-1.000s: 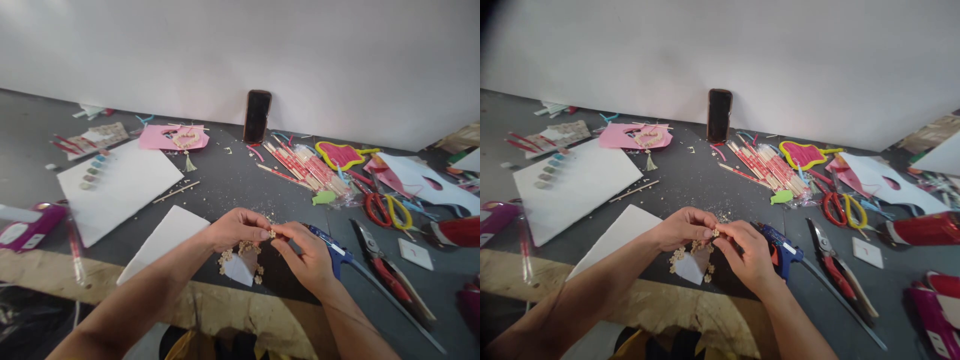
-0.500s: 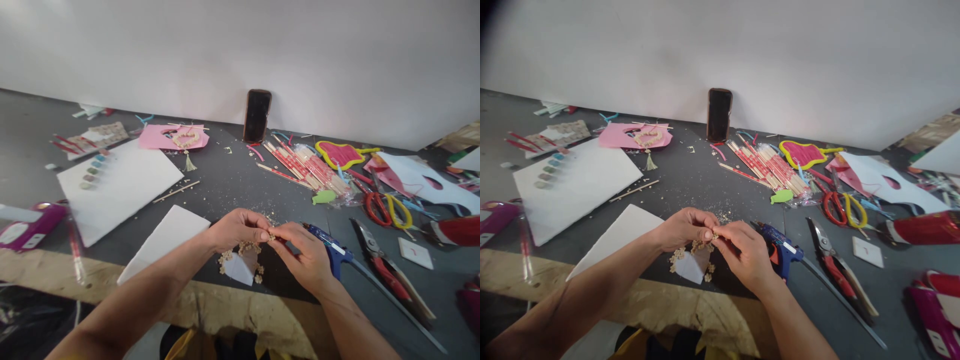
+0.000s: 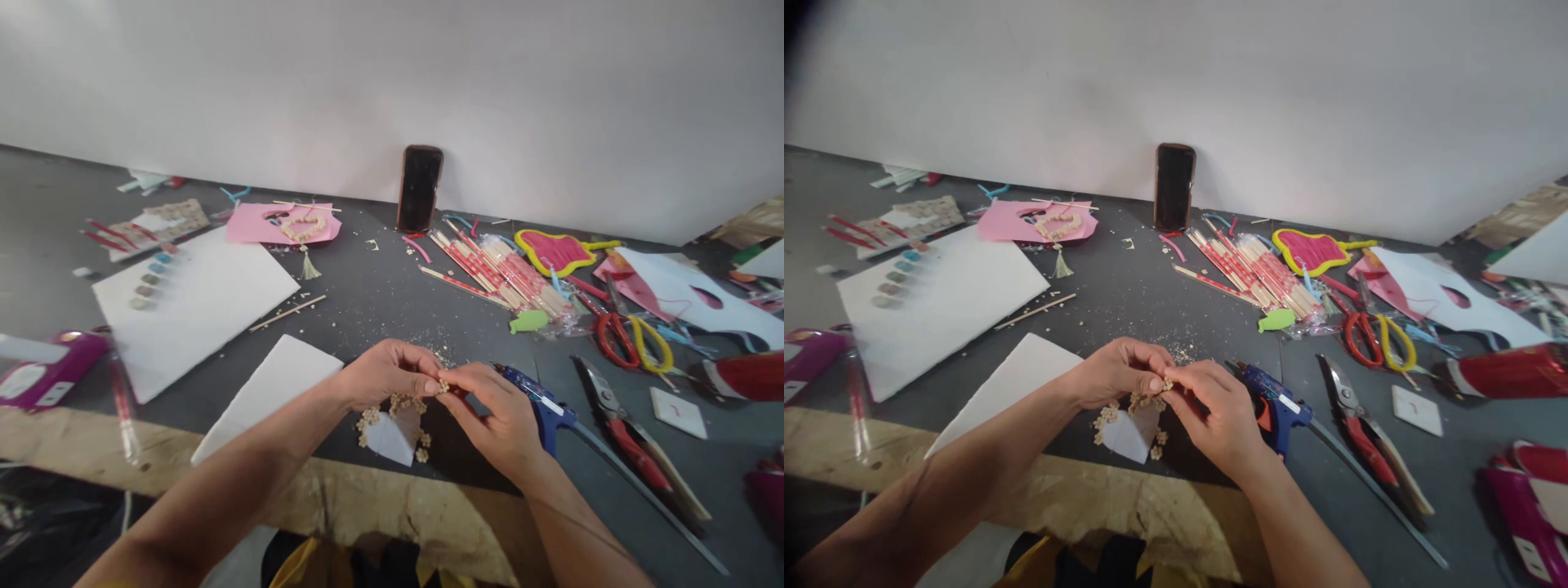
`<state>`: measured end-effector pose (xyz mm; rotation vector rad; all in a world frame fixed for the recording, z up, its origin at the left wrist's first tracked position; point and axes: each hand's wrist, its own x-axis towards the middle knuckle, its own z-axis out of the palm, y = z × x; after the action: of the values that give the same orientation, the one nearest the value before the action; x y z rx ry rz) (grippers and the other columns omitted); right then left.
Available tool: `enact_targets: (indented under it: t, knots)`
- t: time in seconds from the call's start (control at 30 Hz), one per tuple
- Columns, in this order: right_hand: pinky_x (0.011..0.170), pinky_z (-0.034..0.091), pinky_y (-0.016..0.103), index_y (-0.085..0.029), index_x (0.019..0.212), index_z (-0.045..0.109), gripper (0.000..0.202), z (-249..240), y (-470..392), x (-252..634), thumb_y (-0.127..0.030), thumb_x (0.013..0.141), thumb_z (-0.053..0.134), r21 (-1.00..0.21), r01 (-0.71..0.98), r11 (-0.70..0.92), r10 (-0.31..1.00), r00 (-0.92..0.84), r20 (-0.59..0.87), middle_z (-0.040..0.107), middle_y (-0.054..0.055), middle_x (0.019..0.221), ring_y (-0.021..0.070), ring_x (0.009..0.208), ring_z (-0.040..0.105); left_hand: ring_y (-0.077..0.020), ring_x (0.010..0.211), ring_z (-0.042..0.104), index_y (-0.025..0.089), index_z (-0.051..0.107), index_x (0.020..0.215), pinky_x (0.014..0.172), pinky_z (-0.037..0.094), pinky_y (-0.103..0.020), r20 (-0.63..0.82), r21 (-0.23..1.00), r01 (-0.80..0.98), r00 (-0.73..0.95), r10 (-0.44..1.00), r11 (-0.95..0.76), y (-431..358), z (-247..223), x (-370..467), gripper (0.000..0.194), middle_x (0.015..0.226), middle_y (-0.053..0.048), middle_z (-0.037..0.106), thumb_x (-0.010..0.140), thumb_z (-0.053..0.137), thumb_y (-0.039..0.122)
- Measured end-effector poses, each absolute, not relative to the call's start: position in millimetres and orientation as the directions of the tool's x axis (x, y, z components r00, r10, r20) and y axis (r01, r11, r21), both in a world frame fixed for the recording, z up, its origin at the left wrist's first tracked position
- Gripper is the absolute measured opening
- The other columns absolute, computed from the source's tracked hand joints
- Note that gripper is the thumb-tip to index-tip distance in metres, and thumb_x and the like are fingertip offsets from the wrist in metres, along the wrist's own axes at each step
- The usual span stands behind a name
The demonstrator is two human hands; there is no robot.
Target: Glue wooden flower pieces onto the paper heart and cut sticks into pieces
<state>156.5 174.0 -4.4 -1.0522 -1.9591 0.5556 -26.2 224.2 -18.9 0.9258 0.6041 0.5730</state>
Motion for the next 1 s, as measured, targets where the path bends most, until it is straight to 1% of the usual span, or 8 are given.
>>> enact_targets:
  t: [0.3, 0.53, 0.7, 0.9, 1.0]
  knots:
    - [0.068, 0.053, 0.028, -0.025, 0.102, 0.062, 0.026, -4.9, 174.8, 156.8, -0.012, 0.08, 0.06, -0.681, 0.452, 0.577, 0.817, -0.338, 0.468, 0.067, 0.003, 0.085, 0.0144, 0.078, 0.062, -0.0107, 0.066, 0.054, 0.012, 0.069, 0.067, 0.063, 0.041, -0.023, -0.2, 0.858, -0.215, 0.697, 0.689, 0.467, 224.1, -17.7, -24.4, 0.014, 0.074, -0.003, 0.062, 0.062, 0.078, 0.022]
    - [0.069, 0.052, 0.027, -0.024, 0.102, 0.061, 0.027, -6.5, 174.1, 157.1, -0.011, 0.079, 0.06, -0.693, 0.448, 0.564, 0.825, -0.339, 0.452, 0.066, 0.003, 0.086, 0.0136, 0.079, 0.062, -0.0104, 0.067, 0.054, 0.012, 0.069, 0.069, 0.063, 0.04, -0.023, -0.18, 0.854, -0.235, 0.705, 0.687, 0.464, 224.4, -19.3, -24.7, 0.011, 0.074, -0.002, 0.062, 0.064, 0.076, 0.019]
    - [0.064, 0.051, 0.026, -0.023, 0.108, 0.058, 0.031, -6.0, 173.4, 156.8, -0.014, 0.079, 0.062, -0.701, 0.466, 0.541, 0.841, -0.322, 0.435, 0.065, 0.002, 0.085, 0.0122, 0.07, 0.06, -0.0099, 0.063, 0.053, 0.011, 0.068, 0.068, 0.061, 0.04, -0.023, -0.199, 0.84, -0.239, 0.7, 0.685, 0.487, 223.4, -18.6, -24.7, 0.012, 0.068, -0.001, 0.06, 0.065, 0.076, 0.019]
    - [0.063, 0.05, 0.024, -0.022, 0.098, 0.061, 0.02, -5.1, 173.7, 157.6, -0.015, 0.079, 0.061, -0.698, 0.475, 0.536, 0.844, -0.307, 0.439, 0.064, 0.001, 0.081, 0.0121, 0.07, 0.06, -0.0097, 0.063, 0.053, 0.011, 0.07, 0.07, 0.059, 0.038, -0.022, -0.229, 0.832, -0.219, 0.701, 0.675, 0.509, 223.7, -17.6, -25.1, 0.017, 0.071, -0.002, 0.062, 0.06, 0.079, 0.021]
    - [0.064, 0.05, 0.024, -0.022, 0.099, 0.06, 0.02, -4.5, 173.5, 158.0, -0.014, 0.08, 0.06, -0.701, 0.467, 0.54, 0.842, -0.317, 0.437, 0.064, 0.001, 0.081, 0.0118, 0.071, 0.06, -0.0097, 0.063, 0.052, 0.011, 0.07, 0.07, 0.059, 0.038, -0.022, -0.218, 0.84, -0.218, 0.703, 0.677, 0.497, 224.5, -16.8, -25.3, 0.016, 0.07, -0.002, 0.061, 0.063, 0.078, 0.024]
